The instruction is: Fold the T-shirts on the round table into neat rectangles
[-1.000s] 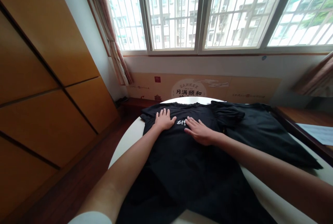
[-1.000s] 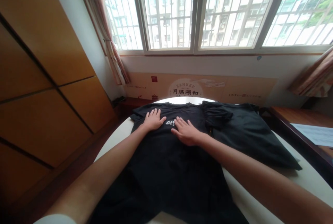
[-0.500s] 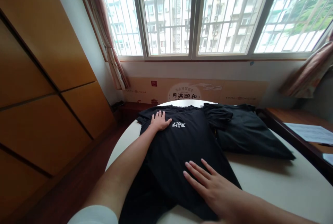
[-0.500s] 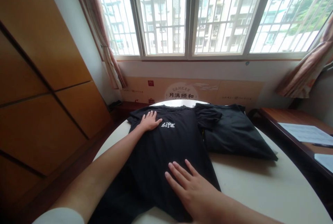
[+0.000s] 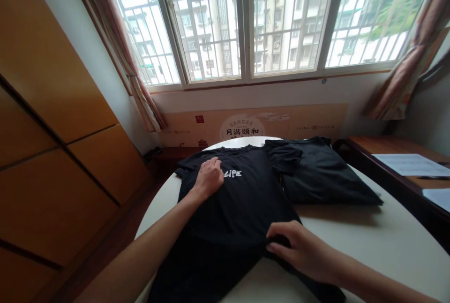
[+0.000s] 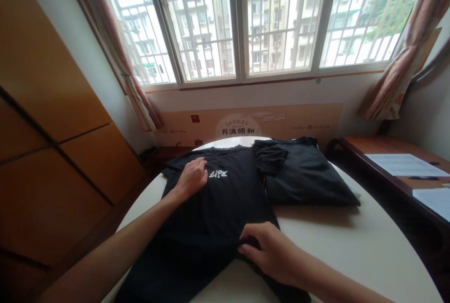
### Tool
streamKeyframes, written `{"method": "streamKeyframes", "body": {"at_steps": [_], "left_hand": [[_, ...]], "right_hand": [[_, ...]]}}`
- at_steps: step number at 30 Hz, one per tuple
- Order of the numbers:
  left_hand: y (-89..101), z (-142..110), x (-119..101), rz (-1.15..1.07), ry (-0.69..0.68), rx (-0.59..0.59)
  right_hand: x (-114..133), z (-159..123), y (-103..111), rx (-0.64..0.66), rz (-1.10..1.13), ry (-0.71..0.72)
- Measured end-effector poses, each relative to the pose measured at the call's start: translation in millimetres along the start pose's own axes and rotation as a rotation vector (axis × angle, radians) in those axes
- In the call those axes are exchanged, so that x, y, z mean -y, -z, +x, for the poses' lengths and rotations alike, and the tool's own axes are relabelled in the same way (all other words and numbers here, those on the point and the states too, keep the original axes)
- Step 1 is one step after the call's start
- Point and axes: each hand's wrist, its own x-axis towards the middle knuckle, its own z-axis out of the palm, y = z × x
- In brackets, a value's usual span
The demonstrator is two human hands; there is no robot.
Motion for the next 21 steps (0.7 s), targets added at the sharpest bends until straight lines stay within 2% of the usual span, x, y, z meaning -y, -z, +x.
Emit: {"method": "streamKeyframes", "body": {"at_steps": [2, 3, 4, 6, 7, 8, 9, 11, 15, 17, 21], "left_hand": [[30.4, -31.0, -33.8, -0.145, -0.087, -0.086], [43.9, -49.8, -51.9, -0.228, -0.177, -0.111], [55.0, -69.8, -69.4, -0.301, -0.319, -0.09], [68.3, -108.7, -99.1, -0.345, -0.705, 0.045], [70.5, -125.4, -110.0, -0.321, -0.813, 0.101], [70.4, -138.9, -117.9, -0.287, -0.859, 0.148], [68.7, -148.9, -123.0, -0.25, -0.853, 0.185], [63.7, -158.7, -126.3, -0.185, -0.726, 0.217], [57.2, -156.4, -121.8, -0.085, -0.47, 0.195], [55.2, -154.9, -120.0, -0.052, -0.456, 0.202], [52.7, -159.3, -118.9, -0.014, -0.54, 0.269]], "right_hand": [[-8.4, 9.1, 5.0, 0.001, 0.064, -0.029], [-12.1, 13.6, 6.6, 0.02, 0.088, -0.028], [-15.3, 17.4, 7.7, 0.041, 0.113, -0.022], [-19.6, 22.7, 8.9, 0.073, 0.169, -0.014], [-20.8, 24.2, 9.2, 0.078, 0.192, -0.015], [-21.7, 25.0, 9.5, 0.078, 0.208, -0.018], [-22.3, 25.4, 9.7, 0.074, 0.217, -0.025], [-22.9, 25.7, 10.2, 0.064, 0.221, -0.034], [-23.7, 27.1, 11.1, 0.067, 0.214, -0.023], [-23.7, 27.7, 11.4, 0.069, 0.206, -0.017], [-22.5, 27.0, 11.3, 0.07, 0.204, -0.023]]}}
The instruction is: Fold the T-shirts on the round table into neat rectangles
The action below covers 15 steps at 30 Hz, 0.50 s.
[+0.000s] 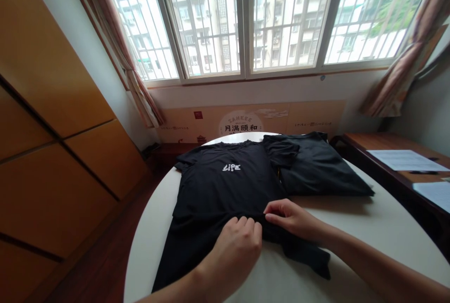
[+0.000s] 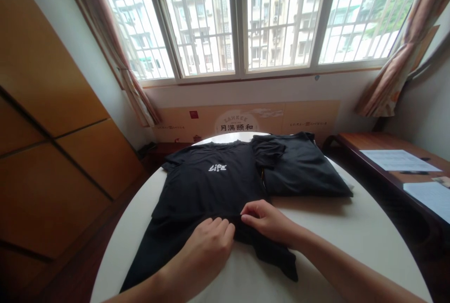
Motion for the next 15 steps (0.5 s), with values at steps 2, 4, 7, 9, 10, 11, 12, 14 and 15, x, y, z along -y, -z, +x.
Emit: {"method": "streamKeyframes", "body": {"at_steps": [2, 4, 7, 9, 10, 11, 12, 14, 15], "left_hand": [[-0.3, -3.9, -0.9, -0.008, 0.043, 0.032], [1.1, -7.7, -0.1, -0.018, 0.112, 0.067], [7.6, -10.3, 4.4, -0.016, 0.081, 0.147], [15.8, -10.5, 7.3, -0.029, 0.014, 0.199], [20.8, -10.6, 8.2, -0.05, -0.004, 0.215], [26.1, -11.1, 8.9, -0.088, -0.014, 0.222], [31.2, -11.8, 9.5, -0.143, -0.025, 0.224], [38.4, -13.9, 11.4, -0.301, -0.091, 0.265], [39.4, -14.8, 13.0, -0.4, -0.153, 0.314]], "right_hand": [[0.8, -0.9, -0.2, 0.001, 0.01, -0.005], [1.5, -1.4, -0.2, 0.002, 0.024, -0.015], [1.6, -1.0, 0.1, 0.004, 0.024, -0.014], [1.4, -0.4, 0.4, -0.002, 0.012, -0.009], [1.4, -0.1, 0.6, -0.006, 0.01, -0.01], [1.6, 0.0, 0.7, -0.007, 0.011, -0.013], [2.1, -0.1, 0.8, -0.009, 0.014, -0.016], [3.7, -0.7, 0.9, -0.015, 0.021, -0.01], [4.9, -1.2, 0.8, -0.015, 0.022, -0.013]]}}
